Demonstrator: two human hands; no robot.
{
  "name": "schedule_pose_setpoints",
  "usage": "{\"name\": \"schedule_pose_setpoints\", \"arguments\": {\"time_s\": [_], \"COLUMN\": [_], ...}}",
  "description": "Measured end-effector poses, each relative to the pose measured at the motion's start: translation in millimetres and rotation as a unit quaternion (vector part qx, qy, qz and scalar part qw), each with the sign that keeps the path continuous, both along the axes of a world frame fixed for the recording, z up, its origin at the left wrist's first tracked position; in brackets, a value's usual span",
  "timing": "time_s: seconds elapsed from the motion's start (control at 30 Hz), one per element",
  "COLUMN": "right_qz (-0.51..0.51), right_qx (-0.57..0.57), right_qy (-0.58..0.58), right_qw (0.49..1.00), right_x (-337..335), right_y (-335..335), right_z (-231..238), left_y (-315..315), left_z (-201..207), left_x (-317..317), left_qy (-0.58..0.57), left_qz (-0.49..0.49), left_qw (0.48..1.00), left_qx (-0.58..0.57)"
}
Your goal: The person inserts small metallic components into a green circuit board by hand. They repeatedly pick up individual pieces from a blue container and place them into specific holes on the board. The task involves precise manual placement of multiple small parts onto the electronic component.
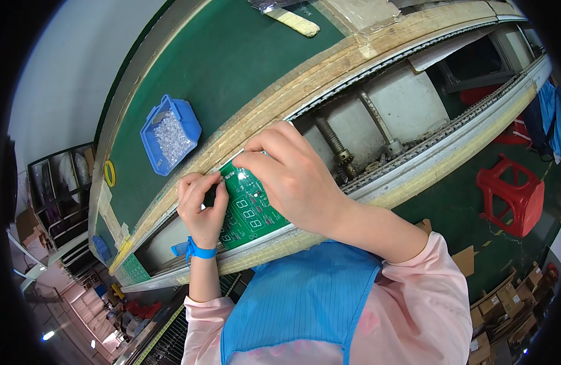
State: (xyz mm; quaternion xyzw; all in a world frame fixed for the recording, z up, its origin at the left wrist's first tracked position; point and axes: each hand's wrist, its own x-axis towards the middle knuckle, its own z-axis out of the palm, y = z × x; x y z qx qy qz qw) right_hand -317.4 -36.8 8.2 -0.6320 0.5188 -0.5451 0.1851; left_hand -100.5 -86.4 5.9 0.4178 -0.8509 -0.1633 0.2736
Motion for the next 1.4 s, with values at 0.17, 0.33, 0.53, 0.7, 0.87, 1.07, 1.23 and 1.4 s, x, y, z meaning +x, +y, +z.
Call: {"name": "schedule_pose_setpoints", "arguments": {"time_s": [0.17, 0.33, 0.53, 0.7, 0.87, 1.07, 1.23, 1.4], "right_qz": [0.02, 0.036, 0.044, 0.1, 0.125, 0.123, 0.116, 0.109], "right_qx": [-0.006, 0.014, 0.049, 0.088, 0.112, 0.124, 0.127, 0.137], "right_qy": [-0.018, -0.029, 0.0, 0.104, 0.169, 0.202, 0.225, 0.231], "right_qw": [1.0, 0.999, 0.998, 0.986, 0.971, 0.964, 0.959, 0.957], "right_x": [0.1, 0.8, 3.6, 11.3, 20.0, 26.9, 29.8, 30.4], "right_y": [-1.3, -1.0, -2.8, -5.9, -8.3, -9.2, -8.9, -8.5], "right_z": [-1.9, -0.9, -4.1, 5.4, 5.3, 4.1, 4.7, 5.9], "left_y": [-1.5, -1.7, -36.2, -70.6, -72.7, -76.5, -80.0, -79.3], "left_z": [6.5, 9.4, 25.7, 27.1, 29.4, 22.2, 16.0, 21.2], "left_x": [-3.3, 2.7, 15.2, 16.9, 9.7, 8.4, 10.2, 14.1], "left_qy": [-0.035, -0.016, -0.004, -0.124, -0.193, -0.204, -0.104, -0.068], "left_qz": [-0.02, -0.031, 0.022, 0.104, 0.129, 0.148, 0.142, 0.116], "left_qw": [0.999, 0.999, 0.994, 0.975, 0.966, 0.96, 0.966, 0.977], "left_qx": [-0.017, 0.0, -0.11, -0.15, -0.116, -0.118, -0.192, -0.163]}}
